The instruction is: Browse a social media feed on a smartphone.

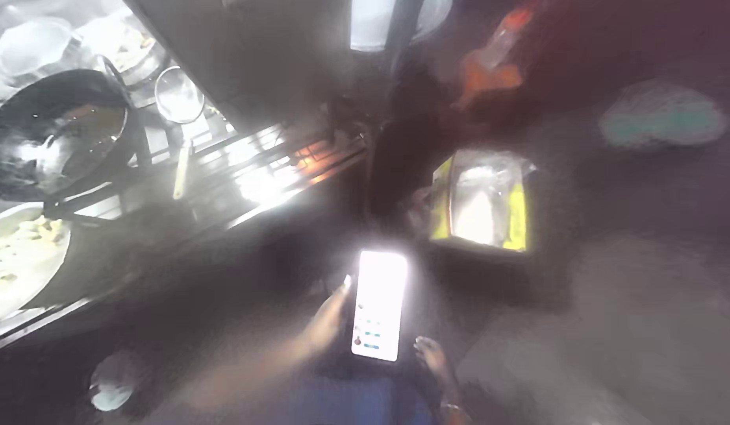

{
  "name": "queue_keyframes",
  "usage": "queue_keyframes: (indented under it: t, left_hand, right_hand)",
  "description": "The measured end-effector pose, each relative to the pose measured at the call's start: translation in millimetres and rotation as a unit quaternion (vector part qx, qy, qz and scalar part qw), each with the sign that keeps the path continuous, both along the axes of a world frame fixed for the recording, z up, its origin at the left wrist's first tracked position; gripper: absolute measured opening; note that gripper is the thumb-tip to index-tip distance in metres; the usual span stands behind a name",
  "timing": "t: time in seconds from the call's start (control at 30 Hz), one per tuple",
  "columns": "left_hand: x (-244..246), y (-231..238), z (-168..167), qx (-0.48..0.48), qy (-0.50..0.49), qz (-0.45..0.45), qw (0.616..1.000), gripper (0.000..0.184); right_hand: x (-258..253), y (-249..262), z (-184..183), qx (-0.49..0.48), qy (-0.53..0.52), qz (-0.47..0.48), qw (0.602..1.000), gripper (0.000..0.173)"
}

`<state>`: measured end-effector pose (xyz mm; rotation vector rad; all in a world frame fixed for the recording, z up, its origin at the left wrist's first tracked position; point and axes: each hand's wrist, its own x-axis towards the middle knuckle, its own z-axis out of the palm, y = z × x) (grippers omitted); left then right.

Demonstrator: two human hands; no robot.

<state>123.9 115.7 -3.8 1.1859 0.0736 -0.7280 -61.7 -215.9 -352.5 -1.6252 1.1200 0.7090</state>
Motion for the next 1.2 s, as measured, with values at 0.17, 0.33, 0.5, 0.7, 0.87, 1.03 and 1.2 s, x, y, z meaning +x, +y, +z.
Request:
queue_keyframes:
  t: [0.17, 0.33, 0.5, 0.7, 0.87, 1.03, 1.2]
  left_hand:
    - [5.8, -13.6, 3.7, -0.031, 0.008, -0.013, 0.999, 0.046]
    - [8.4, -38.0, -11.4, -0.116, -0.036, -0.045, 0.992, 0.031]
    - [2.9, -55.9, -28.3, -0.166, -0.055, -0.042, 0.984, 0.027]
    - [-7.9, -67.6, -25.3, -0.143, -0.058, -0.01, 0.988, 0.029]
    - [-11.4, -69.1, -18.3, -0.116, -0.091, 0.01, 0.989, 0.027]
    - [-19.0, -65.4, -20.0, -0.127, -0.076, -0.003, 0.989, 0.042]
    - [-24.8, -64.9, -22.2, -0.106, -0.068, -0.014, 0.992, 0.037]
  right_hand:
    - [0.3, -8.6, -1.8, 0.002, 0.038, 0.016, 0.999, 0.034]
    - [-3.5, -36.3, -5.2, -0.016, 0.033, 0.026, 0.999, 0.032]
    - [3.0, -53.7, -6.5, -0.018, 0.004, -0.025, 1.0, 0.031]
    - [11.5, -49.1, 4.7, -0.01, -0.006, -0.018, 1.0, 0.03]
    - [-1.9, -43.8, -7.3, -0.014, -0.015, 0.018, 1.0, 0.027]
    - [-6.7, -53.5, -7.8, -0.003, 0.003, 0.03, 1.0, 0.027]
    - [-10.2, -61.4, -12.4, -0.006, 0.008, 0.047, 0.999, 0.028]
